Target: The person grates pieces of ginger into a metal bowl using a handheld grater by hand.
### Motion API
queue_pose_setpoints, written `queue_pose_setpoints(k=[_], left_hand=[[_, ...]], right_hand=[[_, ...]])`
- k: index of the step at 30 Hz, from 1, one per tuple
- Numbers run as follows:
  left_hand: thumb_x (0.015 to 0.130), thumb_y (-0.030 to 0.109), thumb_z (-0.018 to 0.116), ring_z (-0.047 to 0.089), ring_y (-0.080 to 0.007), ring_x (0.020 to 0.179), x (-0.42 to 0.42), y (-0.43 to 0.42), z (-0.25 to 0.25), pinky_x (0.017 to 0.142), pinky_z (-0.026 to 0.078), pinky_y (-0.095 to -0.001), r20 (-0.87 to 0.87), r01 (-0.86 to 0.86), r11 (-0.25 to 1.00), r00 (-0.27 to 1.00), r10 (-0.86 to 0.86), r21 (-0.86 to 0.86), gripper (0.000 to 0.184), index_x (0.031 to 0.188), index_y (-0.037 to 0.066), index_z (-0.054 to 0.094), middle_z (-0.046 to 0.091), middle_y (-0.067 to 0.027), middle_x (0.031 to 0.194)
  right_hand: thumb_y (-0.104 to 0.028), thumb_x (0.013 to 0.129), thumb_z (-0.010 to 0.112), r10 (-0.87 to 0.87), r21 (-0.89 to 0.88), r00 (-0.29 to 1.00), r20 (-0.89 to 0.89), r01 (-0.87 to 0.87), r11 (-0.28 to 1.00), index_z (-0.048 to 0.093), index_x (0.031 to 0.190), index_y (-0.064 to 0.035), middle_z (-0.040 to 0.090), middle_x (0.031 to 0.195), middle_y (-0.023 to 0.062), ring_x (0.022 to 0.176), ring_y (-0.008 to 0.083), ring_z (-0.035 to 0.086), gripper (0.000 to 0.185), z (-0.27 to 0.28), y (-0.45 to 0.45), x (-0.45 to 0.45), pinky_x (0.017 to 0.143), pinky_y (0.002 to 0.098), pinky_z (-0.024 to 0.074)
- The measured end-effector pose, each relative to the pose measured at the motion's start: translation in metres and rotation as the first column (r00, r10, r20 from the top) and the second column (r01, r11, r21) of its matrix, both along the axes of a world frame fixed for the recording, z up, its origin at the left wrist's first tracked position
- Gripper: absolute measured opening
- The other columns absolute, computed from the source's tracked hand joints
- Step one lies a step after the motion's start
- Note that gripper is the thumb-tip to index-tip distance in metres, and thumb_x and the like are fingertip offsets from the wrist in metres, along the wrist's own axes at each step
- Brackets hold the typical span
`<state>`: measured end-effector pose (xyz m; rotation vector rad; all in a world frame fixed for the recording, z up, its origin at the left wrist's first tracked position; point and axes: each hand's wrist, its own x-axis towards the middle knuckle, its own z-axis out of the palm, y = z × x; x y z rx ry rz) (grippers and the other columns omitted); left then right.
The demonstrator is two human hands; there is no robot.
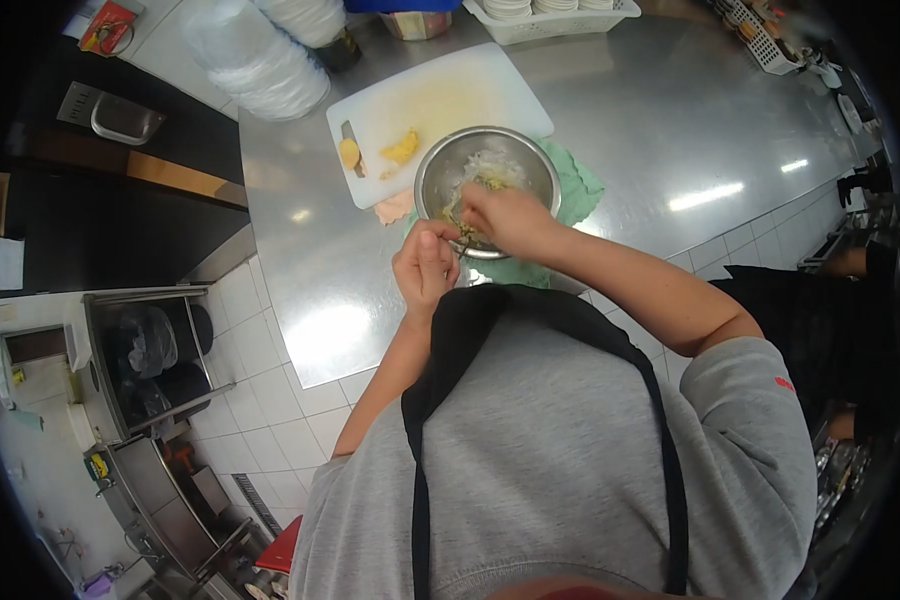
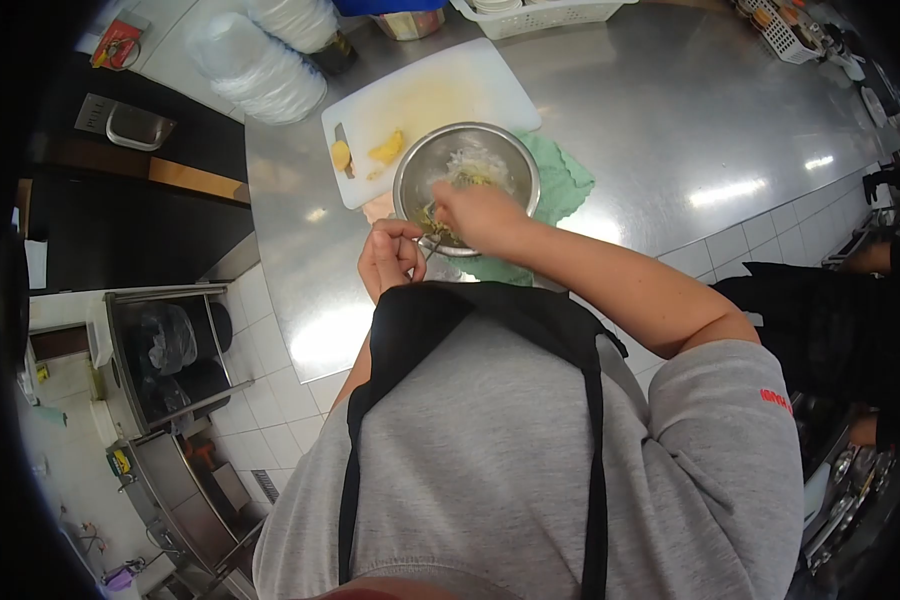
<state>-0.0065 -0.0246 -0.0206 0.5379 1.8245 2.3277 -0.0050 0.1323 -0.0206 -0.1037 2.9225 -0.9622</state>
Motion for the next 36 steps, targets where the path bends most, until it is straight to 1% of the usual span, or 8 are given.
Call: queue_pose_setpoints(k=[4, 7, 13, 15, 19, 23, 27, 36], left_hand=[[0.095, 0.03, 0.033, 0.03, -0.0034, 0.036, 0.001, 0.002, -0.002, 0.035, 0.023, -0.0187, -0.039, 0.044, 0.999, 0.998, -0.045, -0.003, 0.041, 0.08, -0.004, 0.052, 0.031, 0.0036, 0.046], [0.095, 0.03, 0.032, 0.029, -0.0034, 0.036, -0.001, -0.001, 0.007, 0.035, 0.023, -0.0187, -0.031, 0.025, 0.999, 0.999, -0.024, 0.023, 0.042, 0.08, -0.004, 0.052, 0.03, 0.0038, 0.046], [0.095, 0.03, 0.031, 0.027, -0.0033, 0.036, -0.004, 0.0, 0.001, 0.035, 0.023, -0.0188, -0.012, 0.026, 0.999, 1.0, -0.025, 0.041, 0.041, 0.082, -0.004, 0.051, 0.029, 0.004, 0.046], [0.095, 0.03, 0.031, 0.028, -0.0034, 0.036, -0.003, -0.001, 0.002, 0.035, 0.023, -0.0188, -0.024, 0.04, 0.998, 0.999, -0.039, 0.043, 0.041, 0.082, -0.004, 0.051, 0.029, 0.0039, 0.046], [0.095, 0.03, 0.031, 0.028, -0.0036, 0.036, -0.005, -0.002, 0.005, 0.035, 0.023, -0.0189, -0.006, 0.006, 0.998, 1.0, -0.005, 0.057, 0.042, 0.081, -0.004, 0.051, 0.029, 0.004, 0.046], [0.095, 0.03, 0.031, 0.029, -0.0036, 0.035, -0.001, -0.001, -0.004, 0.035, 0.024, -0.019, -0.014, 0.048, 0.998, 0.999, -0.048, 0.042, 0.043, 0.081, -0.004, 0.051, 0.029, 0.0038, 0.045], [0.095, 0.03, 0.031, 0.03, -0.0041, 0.035, -0.007, -0.001, 0.003, 0.035, 0.024, -0.0192, -0.003, 0.03, 0.996, 1.0, -0.03, 0.083, 0.043, 0.081, -0.005, 0.051, 0.03, 0.0036, 0.045], [0.095, 0.029, 0.031, 0.034, -0.0044, 0.035, -0.005, -0.001, -0.002, 0.035, 0.025, -0.0189, -0.045, 0.051, 0.998, 0.998, -0.05, 0.021, 0.042, 0.081, -0.005, 0.051, 0.031, 0.0028, 0.045]], right_hand=[[-0.018, 0.082, 0.048, -0.146, 0.184, 0.979, 0.144, 0.118, 0.976, 0.048, 0.089, -0.0028, 0.061, 0.078, 0.0188, 0.077, 0.0337, 0.06, 0.017, -0.011, 0.027, -0.023, 0.065, 0.0446, 0.0459], [-0.017, 0.081, 0.048, -0.059, 0.215, 0.992, 0.11, 0.034, 0.976, 0.048, 0.091, -0.003, 0.061, 0.078, 0.0191, 0.077, 0.0335, 0.06, 0.017, -0.004, 0.018, -0.019, 0.065, 0.0447, 0.0459], [-0.019, 0.084, 0.046, -0.055, 0.111, 0.998, -0.042, 0.059, 0.992, 0.045, 0.088, -0.0033, 0.059, 0.074, 0.0205, 0.072, 0.0373, 0.058, 0.016, -0.021, 0.024, -0.02, 0.063, 0.046, 0.0447], [-0.017, 0.084, 0.045, -0.118, 0.228, 0.988, 0.1, 0.093, 0.969, 0.044, 0.087, -0.0024, 0.059, 0.073, 0.0206, 0.072, 0.0379, 0.058, 0.015, -0.021, 0.027, -0.031, 0.063, 0.0457, 0.0446], [-0.017, 0.082, 0.049, 0.083, 0.093, 0.996, -0.032, -0.08, 0.992, 0.046, 0.089, -0.0035, 0.059, 0.073, 0.0209, 0.075, 0.0379, 0.058, 0.016, 0.007, -0.005, -0.009, 0.064, 0.0458, 0.0448], [-0.015, 0.081, 0.049, -0.147, 0.144, 0.987, 0.068, 0.136, 0.98, 0.048, 0.091, -0.0025, 0.06, 0.082, 0.0221, 0.08, 0.0349, 0.06, 0.016, -0.026, 0.024, -0.034, 0.07, 0.0438, 0.0459], [-0.019, 0.084, 0.05, -0.021, -0.055, 0.999, -0.037, 0.019, 0.998, 0.045, 0.088, -0.0044, 0.058, 0.072, 0.0213, 0.074, 0.0383, 0.057, 0.016, -0.025, 0.008, -0.022, 0.063, 0.047, 0.0427], [-0.019, 0.083, 0.048, -0.058, 0.077, 0.998, 0.001, 0.057, 0.995, 0.045, 0.087, -0.0041, 0.057, 0.07, 0.022, 0.072, 0.0388, 0.057, 0.016, -0.03, 0.014, -0.039, 0.061, 0.048, 0.0425]])
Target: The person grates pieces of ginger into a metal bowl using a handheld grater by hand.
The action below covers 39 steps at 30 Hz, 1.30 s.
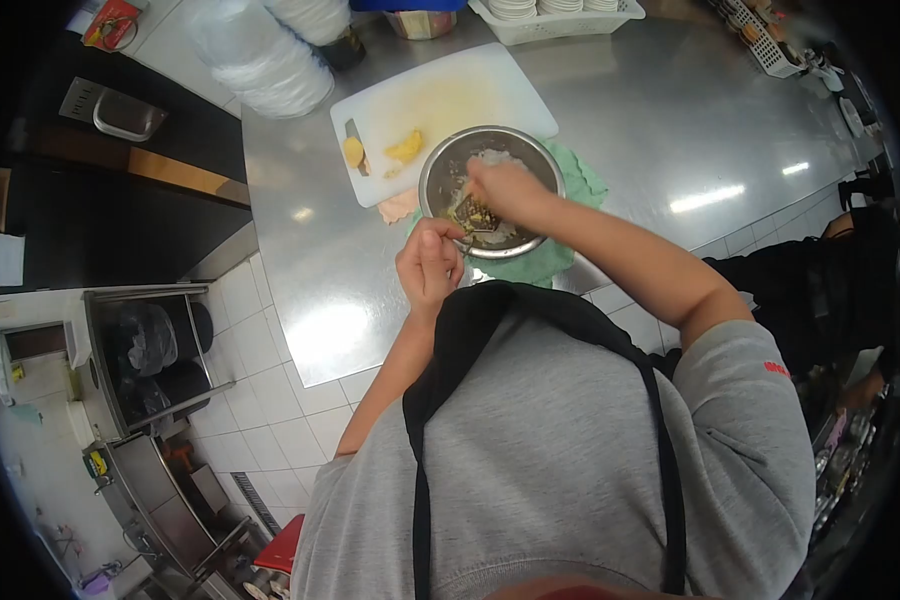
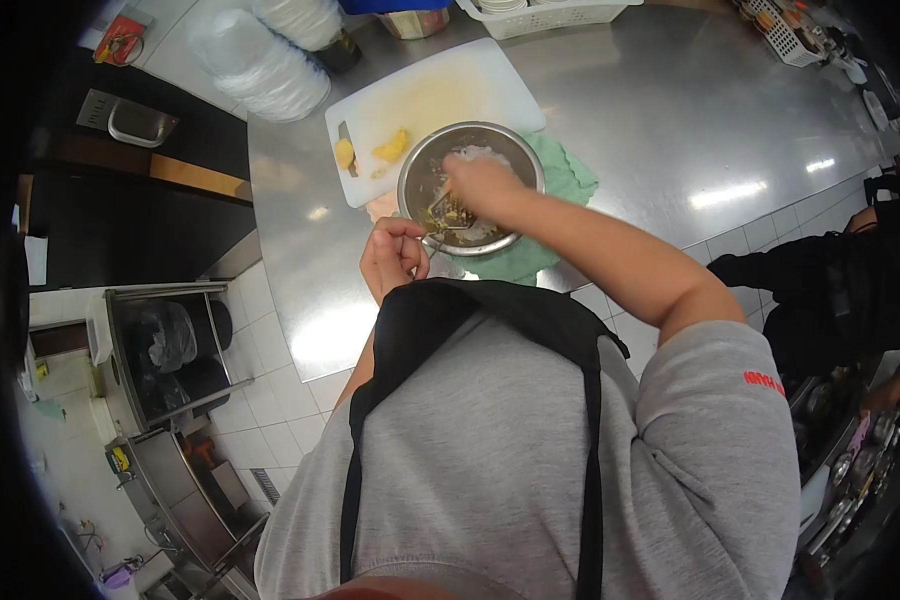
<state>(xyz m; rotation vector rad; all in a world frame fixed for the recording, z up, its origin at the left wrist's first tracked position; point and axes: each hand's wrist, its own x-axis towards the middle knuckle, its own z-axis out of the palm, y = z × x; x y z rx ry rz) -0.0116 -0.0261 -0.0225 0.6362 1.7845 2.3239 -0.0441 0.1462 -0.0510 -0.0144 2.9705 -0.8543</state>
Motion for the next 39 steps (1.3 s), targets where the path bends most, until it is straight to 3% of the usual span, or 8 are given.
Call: queue_pose_setpoints(k=[4, 9, 10, 13, 18, 29, 33, 39], left_hand=[[0.095, 0.03, 0.032, 0.032, -0.0042, 0.036, 0.012, 0.001, -0.001, 0.036, 0.024, -0.0196, 0.048, -0.019, 1.0, 0.999, 0.02, -0.023, 0.043, 0.08, -0.004, 0.052, 0.031, 0.0032, 0.046], [0.094, 0.032, 0.033, 0.031, -0.0039, 0.038, 0.011, 0.003, 0.006, 0.037, 0.023, -0.0202, 0.049, -0.038, 0.998, 0.998, 0.04, -0.046, 0.043, 0.078, -0.003, 0.053, 0.031, 0.0036, 0.046], [0.094, 0.033, 0.033, 0.031, -0.0039, 0.038, 0.011, 0.003, 0.008, 0.037, 0.023, -0.0201, 0.039, -0.052, 0.998, 0.998, 0.053, -0.039, 0.043, 0.078, -0.003, 0.052, 0.03, 0.0037, 0.047], [0.094, 0.033, 0.034, 0.03, -0.0039, 0.039, 0.015, 0.006, 0.004, 0.037, 0.023, -0.0202, 0.047, -0.046, 0.998, 0.998, 0.048, -0.047, 0.043, 0.078, -0.002, 0.052, 0.03, 0.0037, 0.047], [0.094, 0.034, 0.034, 0.031, -0.0038, 0.039, 0.013, 0.006, 0.006, 0.037, 0.023, -0.0204, 0.01, -0.064, 0.995, 0.998, 0.065, -0.071, 0.043, 0.078, -0.002, 0.052, 0.03, 0.0038, 0.047], [0.094, 0.032, 0.034, 0.029, -0.0037, 0.039, 0.01, 0.005, 0.008, 0.038, 0.024, -0.0192, -0.008, -0.063, 0.997, 0.998, 0.062, -0.052, 0.042, 0.079, -0.003, 0.052, 0.031, 0.0034, 0.046], [0.094, 0.031, 0.033, 0.03, -0.0037, 0.038, 0.011, 0.0, 0.001, 0.037, 0.023, -0.0192, 0.01, -0.068, 0.998, 0.998, 0.068, -0.014, 0.042, 0.079, -0.003, 0.052, 0.032, 0.0033, 0.046], [0.094, 0.03, 0.034, 0.032, -0.0036, 0.038, 0.008, 0.002, 0.005, 0.037, 0.024, -0.0195, 0.013, -0.06, 0.997, 0.998, 0.061, -0.045, 0.041, 0.079, -0.003, 0.052, 0.032, 0.0036, 0.046]], right_hand=[[-0.021, 0.084, 0.049, 0.099, -0.125, 0.994, -0.038, -0.103, 0.987, 0.045, 0.086, -0.0042, 0.058, 0.074, 0.0208, 0.072, 0.0388, 0.057, 0.017, 0.012, -0.014, 0.017, 0.061, 0.0473, 0.0424], [-0.023, 0.083, 0.05, -0.022, 0.021, 0.988, -0.152, 0.026, 0.999, 0.045, 0.085, -0.0049, 0.058, 0.073, 0.021, 0.071, 0.0389, 0.056, 0.019, -0.027, 0.012, -0.014, 0.061, 0.0477, 0.042], [-0.024, 0.083, 0.05, -0.012, -0.014, 1.0, -0.001, 0.012, 1.0, 0.045, 0.086, -0.0048, 0.057, 0.072, 0.021, 0.071, 0.0394, 0.056, 0.02, -0.007, 0.0, -0.005, 0.061, 0.0478, 0.0424], [-0.024, 0.084, 0.05, 0.098, -0.066, 0.995, -0.031, -0.1, 0.993, 0.046, 0.088, -0.0043, 0.058, 0.073, 0.0207, 0.072, 0.0385, 0.057, 0.02, 0.012, -0.016, 0.016, 0.061, 0.0472, 0.0435], [-0.023, 0.083, 0.05, -0.059, 0.057, 0.998, 0.014, 0.059, 0.997, 0.047, 0.088, -0.0037, 0.058, 0.075, 0.022, 0.075, 0.0381, 0.057, 0.02, -0.002, 0.007, -0.001, 0.063, 0.0472, 0.0427], [-0.02, 0.08, 0.048, -0.034, 0.142, 0.998, 0.054, 0.026, 0.99, 0.051, 0.09, -0.005, 0.06, 0.08, 0.0206, 0.078, 0.0355, 0.059, 0.019, 0.008, 0.009, 0.005, 0.067, 0.0463, 0.0445], [-0.021, 0.081, 0.048, 0.011, -0.011, 0.999, 0.047, -0.011, 1.0, 0.052, 0.09, -0.0041, 0.06, 0.078, 0.0201, 0.076, 0.0355, 0.059, 0.019, 0.023, -0.009, 0.028, 0.067, 0.0466, 0.0443], [-0.022, 0.082, 0.048, -0.074, 0.134, 0.995, 0.072, 0.063, 0.989, 0.051, 0.088, -0.0039, 0.06, 0.079, 0.0211, 0.077, 0.0365, 0.059, 0.019, 0.009, 0.007, 0.007, 0.067, 0.0459, 0.0451]])
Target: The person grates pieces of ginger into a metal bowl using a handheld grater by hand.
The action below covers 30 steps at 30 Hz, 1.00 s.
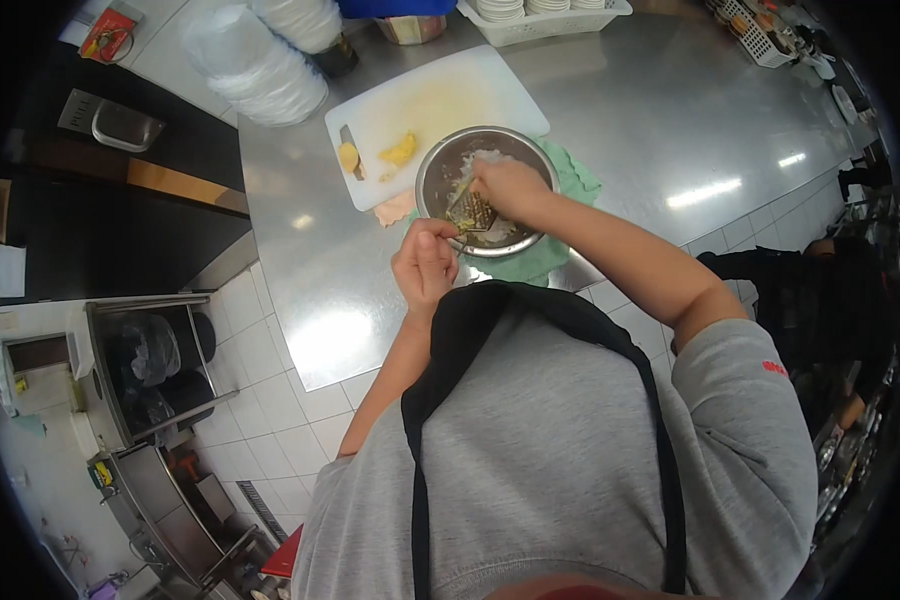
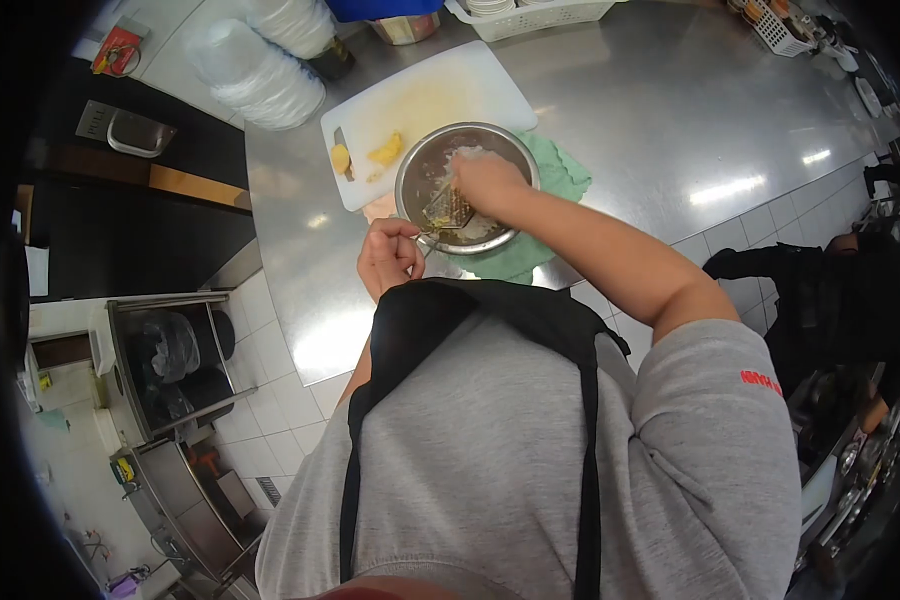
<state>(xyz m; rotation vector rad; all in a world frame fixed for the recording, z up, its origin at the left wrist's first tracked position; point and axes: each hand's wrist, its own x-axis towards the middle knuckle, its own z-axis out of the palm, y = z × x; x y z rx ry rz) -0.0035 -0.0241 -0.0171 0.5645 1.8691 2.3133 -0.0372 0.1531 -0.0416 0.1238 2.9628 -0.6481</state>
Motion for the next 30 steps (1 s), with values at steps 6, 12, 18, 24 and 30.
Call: queue_pose_setpoints(k=[6, 12, 18, 24, 30], left_hand=[[0.094, 0.029, 0.035, 0.031, -0.0035, 0.038, 0.003, 0.004, -0.008, 0.037, 0.024, -0.0195, 0.017, 0.002, 1.0, 1.0, -0.002, -0.004, 0.04, 0.079, -0.003, 0.052, 0.031, 0.0036, 0.046], [0.094, 0.029, 0.035, 0.031, -0.0033, 0.038, -0.002, -0.003, -0.006, 0.036, 0.024, -0.0191, -0.059, -0.007, 1.0, 0.998, 0.008, 0.023, 0.039, 0.078, -0.003, 0.052, 0.032, 0.0035, 0.046], [0.094, 0.029, 0.034, 0.031, -0.0031, 0.038, 0.0, 0.004, -0.004, 0.036, 0.024, -0.0189, -0.049, 0.009, 1.0, 0.999, -0.01, -0.008, 0.039, 0.079, -0.003, 0.052, 0.031, 0.0037, 0.046], [0.095, 0.029, 0.034, 0.031, -0.0033, 0.037, -0.001, -0.001, -0.005, 0.036, 0.024, -0.019, -0.031, 0.029, 0.999, 0.999, -0.029, 0.014, 0.04, 0.08, -0.003, 0.052, 0.031, 0.0038, 0.046], [0.095, 0.03, 0.032, 0.032, -0.0037, 0.037, -0.004, 0.0, -0.002, 0.036, 0.024, -0.0193, -0.045, 0.029, 1.0, 0.999, -0.029, 0.009, 0.041, 0.08, -0.003, 0.052, 0.032, 0.0034, 0.046]], right_hand=[[-0.024, 0.084, 0.047, 0.005, -0.038, 0.995, -0.102, -0.009, 0.999, 0.048, 0.085, -0.0048, 0.059, 0.072, 0.0189, 0.07, 0.0366, 0.058, 0.02, -0.006, -0.006, 0.008, 0.061, 0.0471, 0.0433], [-0.024, 0.084, 0.047, 0.062, -0.06, 0.994, -0.091, -0.068, 0.996, 0.048, 0.086, -0.0048, 0.059, 0.072, 0.0188, 0.071, 0.0367, 0.058, 0.02, 0.0, -0.01, 0.018, 0.061, 0.0466, 0.0436], [-0.022, 0.084, 0.048, -0.067, -0.034, 0.989, 0.129, 0.072, 0.997, 0.05, 0.091, -0.0052, 0.061, 0.084, 0.0201, 0.082, 0.0347, 0.059, 0.018, 0.004, 0.01, -0.002, 0.069, 0.0445, 0.046], [-0.025, 0.086, 0.05, -0.05, -0.306, 0.982, -0.18, -0.008, 0.952, 0.045, 0.084, -0.0051, 0.056, 0.07, 0.0192, 0.067, 0.0362, 0.056, 0.02, -0.011, -0.018, 0.014, 0.059, 0.0441, 0.0408], [-0.024, 0.087, 0.052, -0.058, -0.803, 0.998, 0.035, 0.062, 0.593, 0.047, 0.084, -0.0045, 0.05, 0.063, 0.0053, 0.057, 0.0147, 0.048, 0.02, -0.012, 0.003, 0.012, 0.054, 0.03, 0.0388]])
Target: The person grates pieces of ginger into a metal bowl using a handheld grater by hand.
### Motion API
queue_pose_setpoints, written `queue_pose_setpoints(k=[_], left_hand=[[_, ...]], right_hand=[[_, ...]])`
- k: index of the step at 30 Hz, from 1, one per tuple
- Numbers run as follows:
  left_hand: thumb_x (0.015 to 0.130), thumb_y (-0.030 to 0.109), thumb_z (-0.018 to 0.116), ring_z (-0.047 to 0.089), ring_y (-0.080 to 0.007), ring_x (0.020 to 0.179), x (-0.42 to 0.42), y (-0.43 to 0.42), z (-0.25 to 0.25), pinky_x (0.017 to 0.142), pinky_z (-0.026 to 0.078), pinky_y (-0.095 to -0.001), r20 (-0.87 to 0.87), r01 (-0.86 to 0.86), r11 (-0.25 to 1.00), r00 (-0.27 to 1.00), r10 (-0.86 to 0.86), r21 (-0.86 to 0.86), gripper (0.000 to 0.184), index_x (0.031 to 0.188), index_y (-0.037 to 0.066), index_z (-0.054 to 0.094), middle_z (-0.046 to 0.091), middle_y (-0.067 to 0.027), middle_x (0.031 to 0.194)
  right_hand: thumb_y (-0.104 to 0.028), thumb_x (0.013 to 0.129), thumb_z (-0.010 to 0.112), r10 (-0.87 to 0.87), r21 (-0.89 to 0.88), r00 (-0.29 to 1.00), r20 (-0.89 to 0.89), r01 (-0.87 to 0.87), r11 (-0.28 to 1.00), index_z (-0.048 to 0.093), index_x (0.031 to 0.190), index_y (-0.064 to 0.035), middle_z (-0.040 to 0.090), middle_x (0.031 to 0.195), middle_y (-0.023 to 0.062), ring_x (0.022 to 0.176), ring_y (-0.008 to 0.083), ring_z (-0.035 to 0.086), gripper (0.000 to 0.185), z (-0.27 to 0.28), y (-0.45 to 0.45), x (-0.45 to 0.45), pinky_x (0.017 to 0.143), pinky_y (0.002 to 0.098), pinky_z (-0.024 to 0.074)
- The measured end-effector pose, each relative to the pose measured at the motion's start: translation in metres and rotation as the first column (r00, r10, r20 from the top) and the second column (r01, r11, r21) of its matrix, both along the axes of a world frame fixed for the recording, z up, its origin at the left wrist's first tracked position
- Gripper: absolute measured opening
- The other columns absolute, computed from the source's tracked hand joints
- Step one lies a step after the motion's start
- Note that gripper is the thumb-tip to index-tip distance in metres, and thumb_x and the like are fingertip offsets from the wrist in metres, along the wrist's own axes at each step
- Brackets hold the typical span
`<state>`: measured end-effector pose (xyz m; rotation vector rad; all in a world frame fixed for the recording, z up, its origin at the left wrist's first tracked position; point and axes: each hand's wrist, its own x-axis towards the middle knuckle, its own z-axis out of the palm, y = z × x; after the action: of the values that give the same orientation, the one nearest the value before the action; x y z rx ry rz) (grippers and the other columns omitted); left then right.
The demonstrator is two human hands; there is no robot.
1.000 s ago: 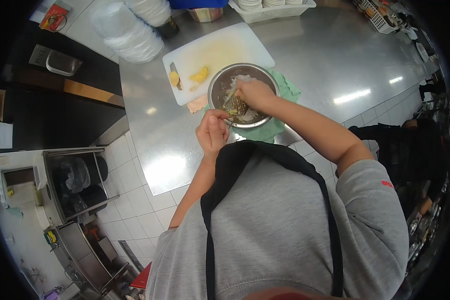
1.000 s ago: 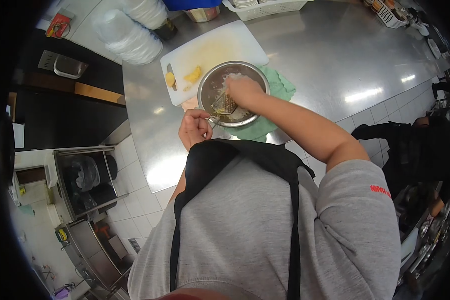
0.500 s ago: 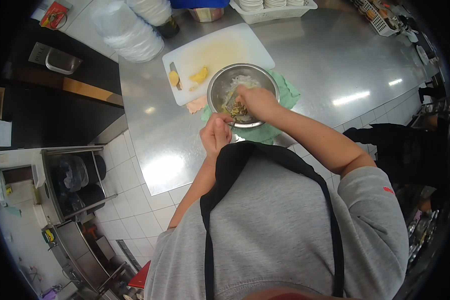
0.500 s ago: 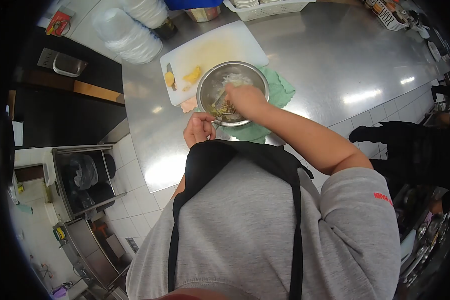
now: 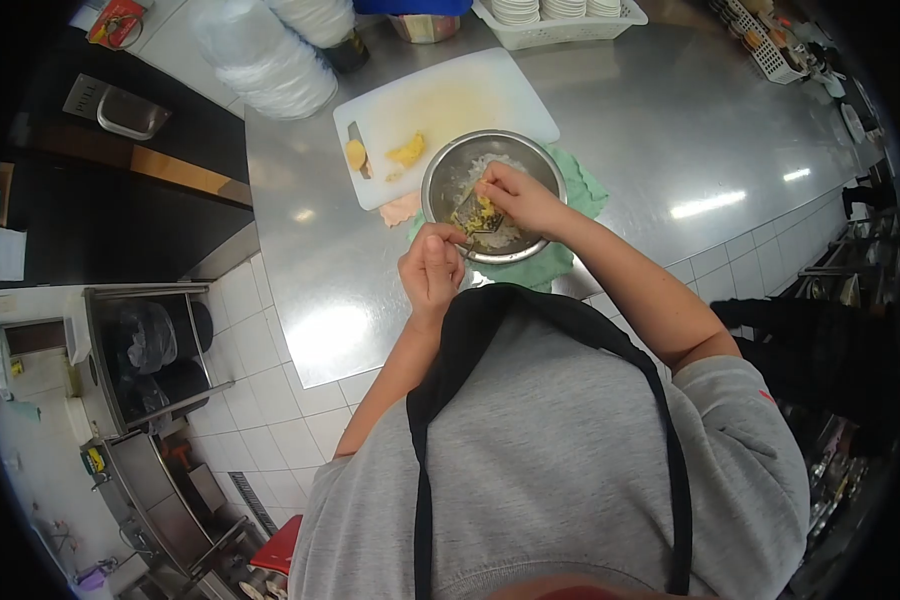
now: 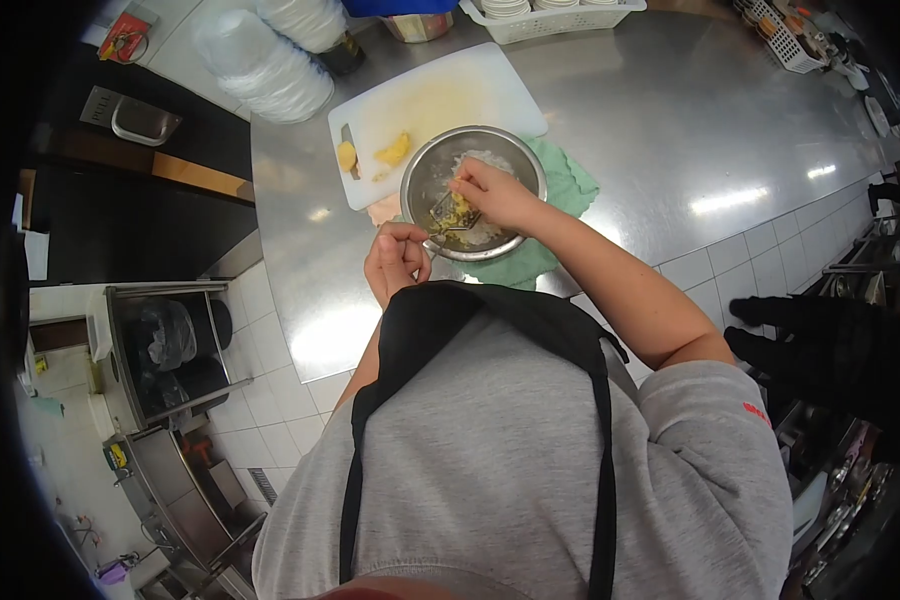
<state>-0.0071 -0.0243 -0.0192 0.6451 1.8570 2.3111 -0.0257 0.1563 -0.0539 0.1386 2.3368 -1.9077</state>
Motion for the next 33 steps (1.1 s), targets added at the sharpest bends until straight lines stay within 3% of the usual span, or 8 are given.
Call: queue_pose_setpoints(k=[2, 7, 9, 13, 15, 19, 27, 33], left_hand=[[0.092, 0.047, 0.029, 0.023, -0.0041, 0.039, 0.003, 0.002, 0.002, 0.038, 0.021, -0.0198, 0.02, -0.023, 0.996, 0.999, 0.025, -0.081, 0.055, 0.081, -0.003, 0.05, 0.023, 0.0057, 0.047], [0.093, 0.038, 0.031, 0.027, -0.0038, 0.038, 0.001, 0.0, -0.003, 0.038, 0.022, -0.0194, 0.017, -0.011, 0.999, 1.0, 0.012, -0.037, 0.048, 0.081, -0.003, 0.051, 0.028, 0.0045, 0.046], [0.095, 0.029, 0.032, 0.031, -0.0034, 0.037, 0.001, -0.001, -0.005, 0.037, 0.023, -0.0191, 0.005, 0.0, 1.0, 1.0, 0.0, -0.003, 0.041, 0.08, -0.004, 0.052, 0.032, 0.0032, 0.045], [0.095, 0.029, 0.032, 0.031, -0.0034, 0.037, 0.002, -0.001, -0.004, 0.037, 0.023, -0.0192, 0.029, -0.025, 1.0, 0.999, 0.025, -0.005, 0.041, 0.08, -0.003, 0.052, 0.032, 0.0035, 0.045], [0.095, 0.029, 0.032, 0.031, -0.0034, 0.037, 0.002, -0.002, -0.005, 0.037, 0.023, -0.0192, 0.041, -0.029, 1.0, 0.999, 0.029, 0.003, 0.041, 0.08, -0.003, 0.052, 0.032, 0.0035, 0.045], [0.095, 0.029, 0.032, 0.031, -0.0035, 0.037, 0.003, -0.001, -0.004, 0.037, 0.023, -0.0192, 0.018, -0.017, 1.0, 1.0, 0.017, -0.003, 0.041, 0.08, -0.003, 0.052, 0.031, 0.0034, 0.046], [0.095, 0.029, 0.032, 0.031, -0.0037, 0.037, 0.001, -0.003, -0.007, 0.037, 0.024, -0.0191, 0.008, 0.003, 1.0, 1.0, -0.003, 0.014, 0.04, 0.081, -0.004, 0.052, 0.03, 0.0037, 0.046], [0.095, 0.029, 0.032, 0.032, -0.0037, 0.037, 0.0, -0.003, -0.008, 0.037, 0.024, -0.019, 0.002, 0.007, 1.0, 1.0, -0.007, 0.004, 0.041, 0.08, -0.004, 0.052, 0.03, 0.0039, 0.046]], right_hand=[[-0.023, 0.088, 0.051, 0.015, -0.087, 0.999, 0.045, -0.011, 0.996, 0.047, 0.083, -0.0045, 0.047, 0.063, 0.0025, 0.057, 0.0112, 0.045, 0.02, 0.006, 0.001, 0.002, 0.053, 0.0276, 0.0378], [-0.019, 0.088, 0.051, 0.039, -0.205, 0.985, 0.166, -0.004, 0.979, 0.049, 0.087, -0.0054, 0.048, 0.064, 0.0012, 0.059, 0.009, 0.045, 0.014, 0.008, 0.005, 0.0, 0.055, 0.0254, 0.0379], [-0.018, 0.088, 0.05, 0.156, 0.301, 0.904, -0.398, -0.033, 0.953, 0.05, 0.096, -0.0095, 0.045, 0.063, -0.0025, 0.052, 0.0056, 0.039, 0.011, -0.014, 0.008, -0.007, 0.048, 0.0207, 0.0326], [-0.013, 0.087, 0.049, 0.255, 0.438, 0.912, -0.322, -0.095, 0.894, 0.05, 0.106, -0.01, 0.05, 0.069, -0.0008, 0.055, 0.007, 0.044, 0.019, -0.016, 0.016, -0.013, 0.05, 0.0209, 0.0359], [-0.012, 0.086, 0.049, 0.183, 0.093, 0.98, 0.081, -0.19, 0.977, 0.048, 0.11, -0.0099, 0.052, 0.071, -0.0003, 0.057, 0.0077, 0.047, 0.023, -0.001, 0.019, -0.012, 0.052, 0.021, 0.0381], [-0.012, 0.086, 0.05, 0.173, -0.174, 0.944, 0.28, -0.128, 0.976, 0.047, 0.111, -0.0097, 0.052, 0.071, -0.0011, 0.057, 0.0067, 0.047, 0.026, 0.013, 0.019, -0.009, 0.052, 0.0212, 0.038], [-0.021, 0.08, 0.058, 0.134, 0.633, 0.973, -0.186, 0.014, 0.774, 0.055, 0.094, -0.0062, 0.057, 0.08, 0.0127, 0.074, 0.0327, 0.056, 0.021, -0.001, 0.018, -0.011, 0.068, 0.0383, 0.0445], [-0.018, 0.078, 0.058, -0.013, 0.464, 0.994, -0.109, 0.063, 0.884, 0.055, 0.091, -0.0063, 0.055, 0.09, 0.0138, 0.089, 0.0299, 0.055, 0.017, 0.012, 0.02, -0.014, 0.075, 0.0378, 0.0426]])
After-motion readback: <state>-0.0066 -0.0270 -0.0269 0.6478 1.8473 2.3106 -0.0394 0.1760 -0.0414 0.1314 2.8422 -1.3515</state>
